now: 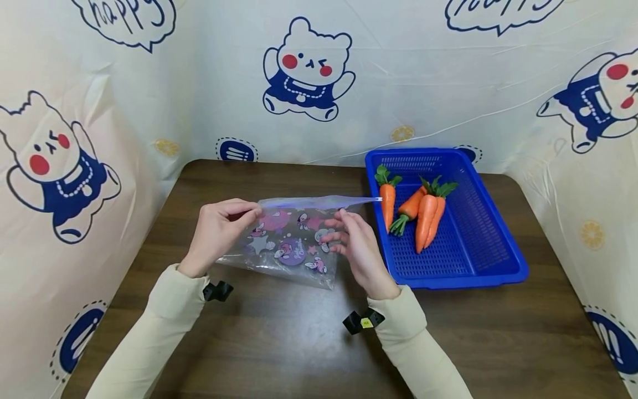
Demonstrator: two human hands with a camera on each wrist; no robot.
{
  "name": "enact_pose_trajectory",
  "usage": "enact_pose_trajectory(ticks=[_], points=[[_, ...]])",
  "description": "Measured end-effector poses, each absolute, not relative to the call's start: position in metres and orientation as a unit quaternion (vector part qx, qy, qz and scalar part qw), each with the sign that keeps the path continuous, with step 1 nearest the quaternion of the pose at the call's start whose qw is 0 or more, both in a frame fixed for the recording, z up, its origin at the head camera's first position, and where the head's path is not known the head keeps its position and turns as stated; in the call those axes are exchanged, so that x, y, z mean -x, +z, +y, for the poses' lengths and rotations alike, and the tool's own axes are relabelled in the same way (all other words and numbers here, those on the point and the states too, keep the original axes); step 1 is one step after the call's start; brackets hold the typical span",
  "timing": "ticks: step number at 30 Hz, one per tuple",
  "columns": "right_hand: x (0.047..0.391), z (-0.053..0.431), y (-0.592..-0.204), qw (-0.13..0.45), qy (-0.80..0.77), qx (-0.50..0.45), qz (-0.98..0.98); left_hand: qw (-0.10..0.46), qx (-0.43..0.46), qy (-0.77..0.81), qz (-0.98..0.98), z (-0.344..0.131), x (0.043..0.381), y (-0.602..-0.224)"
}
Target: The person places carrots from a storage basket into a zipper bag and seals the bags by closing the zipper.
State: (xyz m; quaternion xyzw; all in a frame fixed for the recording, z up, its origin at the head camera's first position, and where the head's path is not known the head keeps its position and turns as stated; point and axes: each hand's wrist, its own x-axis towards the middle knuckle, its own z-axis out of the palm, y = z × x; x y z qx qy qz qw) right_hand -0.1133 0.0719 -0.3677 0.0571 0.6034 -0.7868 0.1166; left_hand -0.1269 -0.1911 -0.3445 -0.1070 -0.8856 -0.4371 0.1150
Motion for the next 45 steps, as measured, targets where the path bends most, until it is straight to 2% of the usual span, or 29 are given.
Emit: enact_pose_trajectory(ticks=[26,34,41,45], points=[[0.125,0.069,-0.369,0.132,-0.792,-0.08,0.59,0.107,0.148,-0.446,-0.876,-0.194,0.114,-0.342],[0.127,0.071,-0.369,0.125,-0.775,-0.059,0.617,0.074,0.155,-0.436,-0.883,-0.199,0.107,-0.341],[0.129,0.071,-0.366,0.109,-0.774,-0.044,0.622,0.068,0.211,-0.399,-0.89,-0.205,0.1,-0.337],[0.132,0.07,-0.363,0.104,-0.789,-0.017,0.606,0.041,0.247,-0.385,-0.889,-0.209,0.097,-0.334]])
